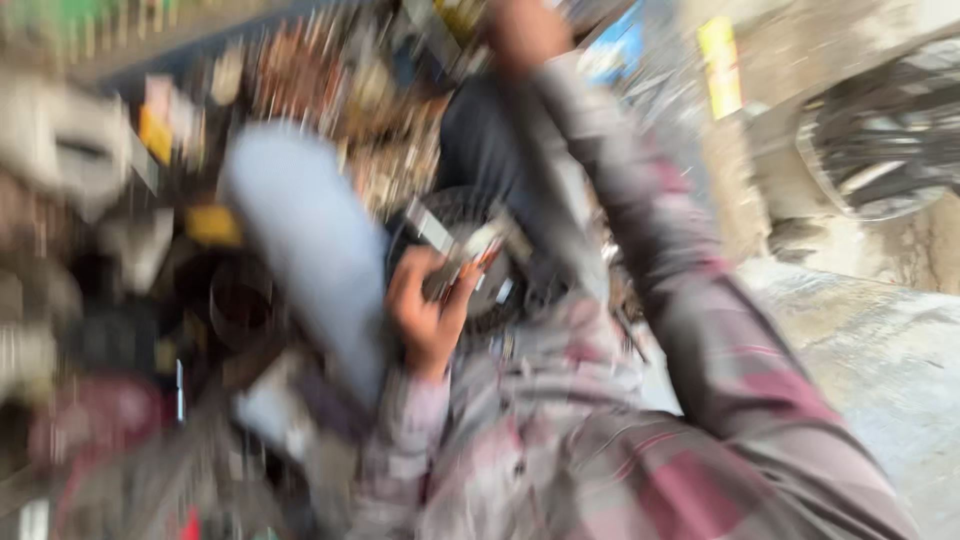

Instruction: The person repairs a motor rotor by adjusting copper windings and securing them with a screwdriver and pliers. They manipulate the windings and use tools to tighten connections while seated on the floor.

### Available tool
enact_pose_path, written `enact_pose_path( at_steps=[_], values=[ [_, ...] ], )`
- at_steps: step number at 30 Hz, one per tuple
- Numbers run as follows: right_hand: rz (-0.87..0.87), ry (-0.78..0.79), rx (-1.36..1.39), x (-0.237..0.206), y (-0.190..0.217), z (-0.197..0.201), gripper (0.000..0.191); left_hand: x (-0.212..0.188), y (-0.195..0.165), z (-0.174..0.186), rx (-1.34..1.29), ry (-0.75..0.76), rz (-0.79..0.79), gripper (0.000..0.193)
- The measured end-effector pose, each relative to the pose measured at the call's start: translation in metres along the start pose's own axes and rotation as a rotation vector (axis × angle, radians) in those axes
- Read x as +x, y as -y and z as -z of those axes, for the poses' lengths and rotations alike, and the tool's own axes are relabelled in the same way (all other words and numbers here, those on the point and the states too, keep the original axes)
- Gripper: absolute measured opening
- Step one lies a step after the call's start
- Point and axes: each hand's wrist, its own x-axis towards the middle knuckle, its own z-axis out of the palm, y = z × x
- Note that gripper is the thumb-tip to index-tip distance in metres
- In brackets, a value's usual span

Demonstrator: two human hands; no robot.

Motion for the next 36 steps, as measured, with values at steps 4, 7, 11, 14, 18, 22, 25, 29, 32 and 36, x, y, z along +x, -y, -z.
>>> enact_pose_path(
  at_steps=[4, 7, 11, 14, 18, 22, 25, 29, 32, 36],
  values=[
    [-0.132, -0.048, -0.095, 0.011, 0.013, 0.028, 0.038, -0.003, -0.007, -0.003, 0.021, 0.006, -0.070, 0.032],
    [-0.200, -0.194, 0.073, -0.009, 0.014, 0.039, 0.021, -0.006, -0.003, -0.003, 0.052, -0.015, -0.080, 0.037],
    [-0.014, -0.541, 0.697, -0.045, -0.002, 0.038, 0.028, -0.011, 0.003, -0.003, 0.085, -0.019, -0.108, 0.038],
    [-0.067, -0.496, 1.402, -0.096, -0.016, 0.030, 0.034, -0.010, -0.001, -0.003, 0.101, -0.027, -0.132, 0.036],
    [-0.151, -0.473, 1.548, -0.194, -0.011, 0.001, 0.033, -0.007, -0.016, -0.003, 0.164, 0.008, -0.142, 0.034],
    [-0.267, -0.388, 1.753, -0.260, 0.003, -0.020, 0.030, -0.004, -0.016, -0.006, 0.147, -0.011, -0.067, 0.034],
    [-0.337, -0.490, 1.681, -0.279, 0.026, -0.024, 0.030, -0.004, -0.006, -0.001, 0.125, -0.009, -0.167, 0.032],
    [-0.110, -0.485, 1.524, -0.280, 0.054, -0.012, 0.032, -0.004, 0.000, 0.011, 0.073, 0.051, -0.057, 0.031],
    [0.005, -0.472, 1.367, -0.268, 0.063, -0.003, 0.030, -0.003, 0.000, 0.013, 0.055, 0.058, -0.111, 0.032],
    [0.046, -0.406, 1.264, -0.258, 0.068, 0.002, 0.024, -0.002, 0.002, 0.013, 0.056, 0.082, -0.075, 0.032]
  ],
)
